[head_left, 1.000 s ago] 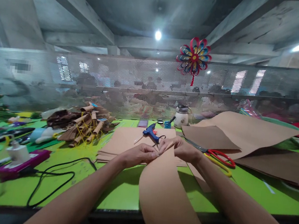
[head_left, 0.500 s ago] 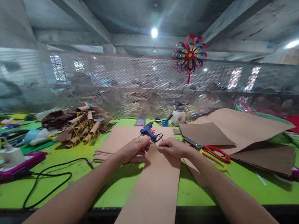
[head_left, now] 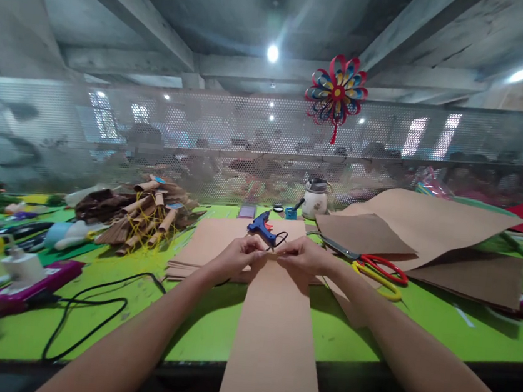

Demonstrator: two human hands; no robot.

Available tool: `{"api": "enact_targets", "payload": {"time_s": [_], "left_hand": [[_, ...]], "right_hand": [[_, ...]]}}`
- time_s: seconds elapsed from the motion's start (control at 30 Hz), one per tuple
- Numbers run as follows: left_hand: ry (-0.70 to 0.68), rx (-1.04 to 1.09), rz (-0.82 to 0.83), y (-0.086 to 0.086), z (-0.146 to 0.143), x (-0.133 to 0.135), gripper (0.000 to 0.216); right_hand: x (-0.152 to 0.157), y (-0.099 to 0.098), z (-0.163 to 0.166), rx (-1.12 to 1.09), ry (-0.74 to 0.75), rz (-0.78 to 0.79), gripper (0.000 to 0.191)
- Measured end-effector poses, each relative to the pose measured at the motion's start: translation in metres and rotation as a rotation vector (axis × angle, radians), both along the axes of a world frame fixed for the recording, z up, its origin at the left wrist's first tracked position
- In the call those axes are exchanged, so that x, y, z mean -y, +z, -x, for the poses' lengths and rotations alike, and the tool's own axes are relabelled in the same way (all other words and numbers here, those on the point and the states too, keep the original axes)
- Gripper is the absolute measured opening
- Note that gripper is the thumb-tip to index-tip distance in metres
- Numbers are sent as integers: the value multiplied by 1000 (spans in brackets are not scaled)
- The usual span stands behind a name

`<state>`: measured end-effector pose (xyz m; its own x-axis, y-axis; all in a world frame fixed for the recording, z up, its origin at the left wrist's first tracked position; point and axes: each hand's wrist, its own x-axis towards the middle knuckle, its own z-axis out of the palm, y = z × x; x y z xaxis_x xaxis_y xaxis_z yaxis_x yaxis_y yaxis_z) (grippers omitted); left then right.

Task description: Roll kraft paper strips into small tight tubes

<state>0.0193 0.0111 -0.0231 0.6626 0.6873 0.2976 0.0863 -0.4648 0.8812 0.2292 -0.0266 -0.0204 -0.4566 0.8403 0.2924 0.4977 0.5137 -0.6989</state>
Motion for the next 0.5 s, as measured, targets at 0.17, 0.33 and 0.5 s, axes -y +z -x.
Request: {"api": "enact_targets", "payload": {"time_s": [0.17, 0.33, 0.5], "left_hand": [[-35, -48, 17, 2, 1, 0, 30], [20, -122, 247, 0, 2, 2, 47], [33, -199, 426, -1, 3, 6, 44]], "right_hand": [[3, -3, 5, 60, -7, -88, 28], [7, -3, 11, 177, -23, -288, 31], [5, -8, 15, 292, -28, -416, 32]]}}
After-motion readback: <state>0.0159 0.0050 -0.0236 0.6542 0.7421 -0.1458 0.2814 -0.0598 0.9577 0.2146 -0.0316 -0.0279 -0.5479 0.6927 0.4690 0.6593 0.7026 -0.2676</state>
